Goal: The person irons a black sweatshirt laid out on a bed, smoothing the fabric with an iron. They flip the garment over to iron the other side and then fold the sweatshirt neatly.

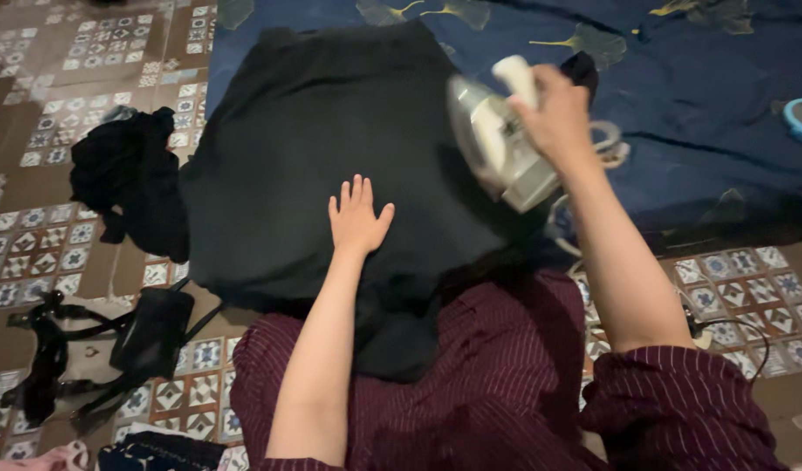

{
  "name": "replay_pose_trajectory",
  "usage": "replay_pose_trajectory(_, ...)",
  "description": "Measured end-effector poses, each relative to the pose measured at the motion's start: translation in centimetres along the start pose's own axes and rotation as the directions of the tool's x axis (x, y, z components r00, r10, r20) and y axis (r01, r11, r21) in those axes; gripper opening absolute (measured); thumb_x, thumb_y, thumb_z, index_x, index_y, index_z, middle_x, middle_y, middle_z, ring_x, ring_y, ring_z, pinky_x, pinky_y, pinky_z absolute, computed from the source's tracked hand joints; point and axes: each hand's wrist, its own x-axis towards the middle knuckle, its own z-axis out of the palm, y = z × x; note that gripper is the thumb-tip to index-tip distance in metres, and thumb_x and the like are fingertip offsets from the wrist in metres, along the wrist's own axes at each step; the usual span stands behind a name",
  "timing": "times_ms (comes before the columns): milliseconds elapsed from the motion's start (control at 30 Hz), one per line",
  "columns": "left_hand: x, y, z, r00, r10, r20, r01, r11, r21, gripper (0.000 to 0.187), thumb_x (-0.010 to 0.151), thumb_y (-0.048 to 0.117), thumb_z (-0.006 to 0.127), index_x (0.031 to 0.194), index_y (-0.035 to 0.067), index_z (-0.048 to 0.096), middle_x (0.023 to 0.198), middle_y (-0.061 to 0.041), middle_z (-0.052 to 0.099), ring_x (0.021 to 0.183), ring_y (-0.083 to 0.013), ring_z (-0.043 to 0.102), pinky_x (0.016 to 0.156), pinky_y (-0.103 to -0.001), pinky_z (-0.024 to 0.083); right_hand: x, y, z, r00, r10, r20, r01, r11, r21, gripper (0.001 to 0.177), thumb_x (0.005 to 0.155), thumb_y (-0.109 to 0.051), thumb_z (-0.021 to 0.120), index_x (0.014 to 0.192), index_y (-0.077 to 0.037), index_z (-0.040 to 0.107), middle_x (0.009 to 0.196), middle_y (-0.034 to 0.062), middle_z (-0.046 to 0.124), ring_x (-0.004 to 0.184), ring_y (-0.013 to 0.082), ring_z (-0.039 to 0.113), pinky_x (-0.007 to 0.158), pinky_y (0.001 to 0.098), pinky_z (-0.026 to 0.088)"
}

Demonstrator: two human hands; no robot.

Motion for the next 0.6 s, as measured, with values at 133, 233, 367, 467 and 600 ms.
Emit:
replay_pose_trajectory(133,-0.1,0.3,-0.4,1.0,-0.02,0.016,0.02,1.0,-0.012,0.083,0.094,0.055,0.05,0.159,0.007,0.031,0.168,-0.01,0.024,0.155,-0.0301,0.019,0.123,-0.055,0.014,-1.7,-5.3,6.2,0.908,0.195,0.371,-0.11,0.965,-0.238,0.063,0.085,-0.035,0.078,0.143,-0.017,0.059,0.115,0.0244,0.069,0.103,0.0457,0.067,0.088,0.0522,0.054)
replay_pose_trajectory(233,-0.5,0.5,-0.6,1.0,0.003,-0.002,-0.003,1.0,0.014,0.082,0.095,0.054,0.05,0.159,0.005,0.031,0.168,-0.011,0.025,0.155,-0.0323,0.019,0.123,-0.055,0.014,-4.4,-8.0,8.4,0.841,0.272,0.468,-0.085,0.92,-0.382,0.062,0.094,-0.041,0.068,0.151,-0.027,0.05,0.111,0.0231,0.07,0.102,0.0462,0.068,0.087,0.0543,0.055)
replay_pose_trajectory(367,-0.8,0.5,-0.6,1.0,-0.002,-0.008,0.002,1.0,0.001,0.082,0.094,0.053,0.051,0.159,0.006,0.032,0.168,-0.012,0.026,0.156,-0.0332,0.021,0.124,-0.055,0.016,-4.5,-7.3,8.3,0.834,0.178,0.521,-0.004,0.948,-0.318,0.072,0.097,-0.042,0.065,0.159,-0.025,0.035,0.102,0.0269,0.07,0.096,0.0487,0.067,0.083,0.0569,0.053)
replay_pose_trajectory(467,-0.1,0.8,-0.8,0.998,-0.034,0.046,0.034,0.999,0.005,0.083,0.092,0.053,0.053,0.158,0.007,0.031,0.167,-0.012,0.024,0.155,-0.0341,0.021,0.123,-0.055,0.016,-4.7,-7.1,7.5,0.855,0.089,0.51,-0.026,0.991,-0.129,0.062,0.096,-0.033,0.06,0.156,-0.035,0.042,0.101,0.022,0.074,0.095,0.0464,0.069,0.083,0.0553,0.053)
replay_pose_trajectory(600,3.1,2.4,-1.1,0.966,-0.181,0.183,0.186,0.983,-0.006,0.079,0.092,0.043,0.054,0.16,0.01,0.03,0.168,-0.015,0.021,0.153,-0.0399,0.02,0.12,-0.058,0.018,-5.5,-9.3,7.5,0.862,0.2,0.466,-0.081,0.962,-0.262,0.057,0.095,-0.03,0.06,0.15,-0.042,0.05,0.098,0.0231,0.073,0.092,0.0452,0.07,0.081,0.0541,0.055)
